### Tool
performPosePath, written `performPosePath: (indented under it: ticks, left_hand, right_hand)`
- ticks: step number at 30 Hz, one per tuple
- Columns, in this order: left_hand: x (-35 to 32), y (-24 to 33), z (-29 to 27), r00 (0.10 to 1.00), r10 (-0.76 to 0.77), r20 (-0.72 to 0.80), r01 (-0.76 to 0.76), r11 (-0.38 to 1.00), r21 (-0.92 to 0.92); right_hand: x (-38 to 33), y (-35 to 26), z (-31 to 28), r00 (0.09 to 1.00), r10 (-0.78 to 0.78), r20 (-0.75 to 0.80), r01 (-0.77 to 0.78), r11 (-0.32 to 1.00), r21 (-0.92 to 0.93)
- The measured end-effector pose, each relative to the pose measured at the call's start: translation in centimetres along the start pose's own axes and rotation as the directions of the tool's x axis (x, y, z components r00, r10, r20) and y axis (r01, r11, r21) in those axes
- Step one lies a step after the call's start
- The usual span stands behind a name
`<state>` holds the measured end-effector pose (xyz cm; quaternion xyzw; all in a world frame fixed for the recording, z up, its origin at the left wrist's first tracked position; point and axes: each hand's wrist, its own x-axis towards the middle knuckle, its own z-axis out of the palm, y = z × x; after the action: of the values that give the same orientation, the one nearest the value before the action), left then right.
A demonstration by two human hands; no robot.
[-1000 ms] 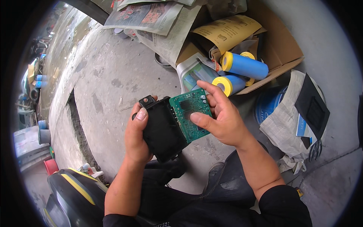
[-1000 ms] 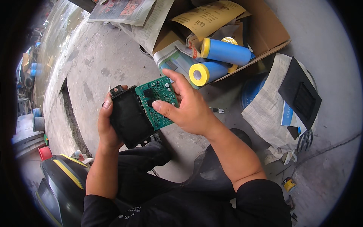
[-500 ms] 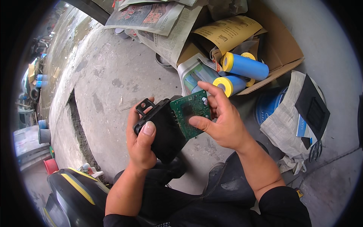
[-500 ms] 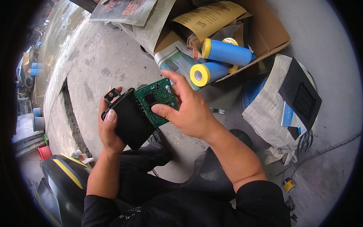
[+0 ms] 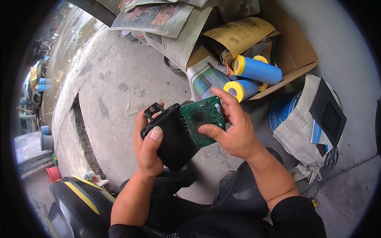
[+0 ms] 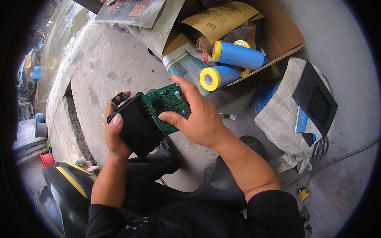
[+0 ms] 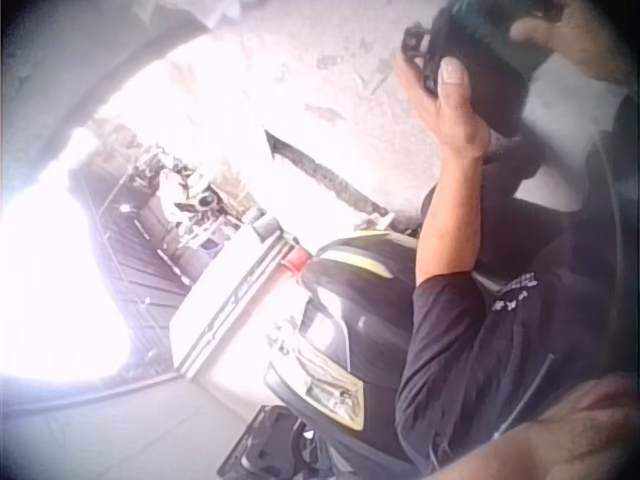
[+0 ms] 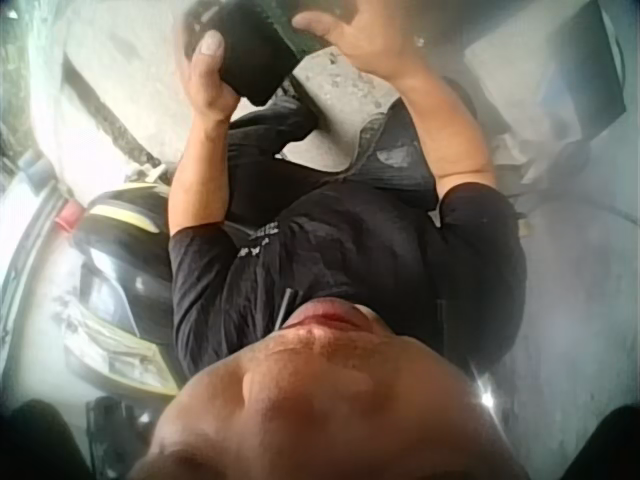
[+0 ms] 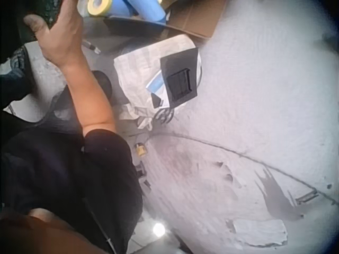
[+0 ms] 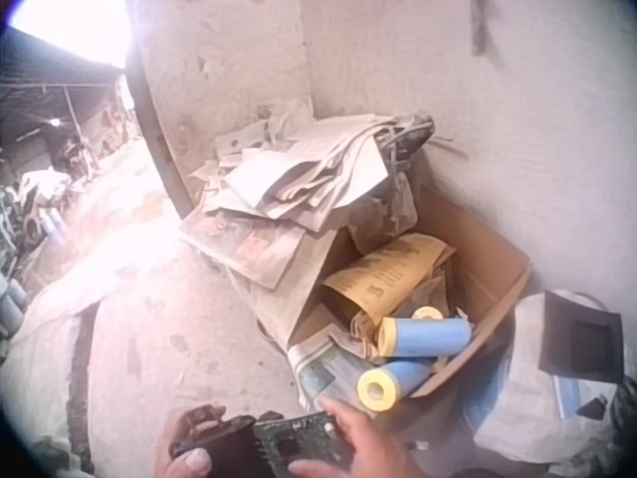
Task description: The person pries open a plastic enclosure and removes a circuit board before handling a small component by hand.
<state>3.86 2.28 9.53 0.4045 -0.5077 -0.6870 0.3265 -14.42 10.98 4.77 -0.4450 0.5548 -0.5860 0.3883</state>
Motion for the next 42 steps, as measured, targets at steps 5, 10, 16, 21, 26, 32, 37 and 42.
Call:
performPosePath:
  ticks: [5,10,16,21,26,32,37,42]
  left_hand:
    - [0.5,0.2,0.4,0.982,-0.185,0.023,0.186,0.964,-0.189]
    - [0.7,0.1,0.3,0.951,-0.308,0.040,0.304,0.898,-0.319]
    - [1.3,0.1,-0.2,0.901,-0.421,0.107,0.425,0.803,-0.417]
    - [1.2,0.0,-0.4,0.872,-0.473,0.129,0.480,0.772,-0.416]
    - [1.0,-0.5,-0.8,0.859,-0.489,0.150,0.507,0.773,-0.381]
    - [0.8,0.0,-0.6,0.844,-0.532,0.064,0.514,0.771,-0.376]
    - [1.0,-0.1,-0.2,0.817,-0.573,0.063,0.545,0.733,-0.408]
    - [1.1,-0.2,-0.4,0.802,-0.584,0.125,0.575,0.696,-0.431]
  right_hand:
    - [0.4,-0.6,-0.7,0.998,0.066,0.014,-0.066,0.997,-0.036]
    - [0.5,-1.5,-1.3,0.978,0.208,-0.006,-0.208,0.978,-0.015]
    - [0.4,-1.2,-1.2,1.000,-0.003,-0.030,-0.001,0.994,-0.113]
    - [0.4,-0.5,-1.5,0.994,0.074,0.082,-0.060,0.985,-0.160]
    - [0.4,-0.5,-1.5,0.976,0.214,0.035,-0.210,0.974,-0.089]
    - [0.7,-0.2,-2.0,0.958,0.264,0.114,-0.270,0.962,0.038]
    - [0.6,0.0,-2.3,0.942,0.310,0.126,-0.313,0.950,0.006]
    - [0.8,-1.0,-2.1,0.924,0.369,0.105,-0.365,0.930,-0.051]
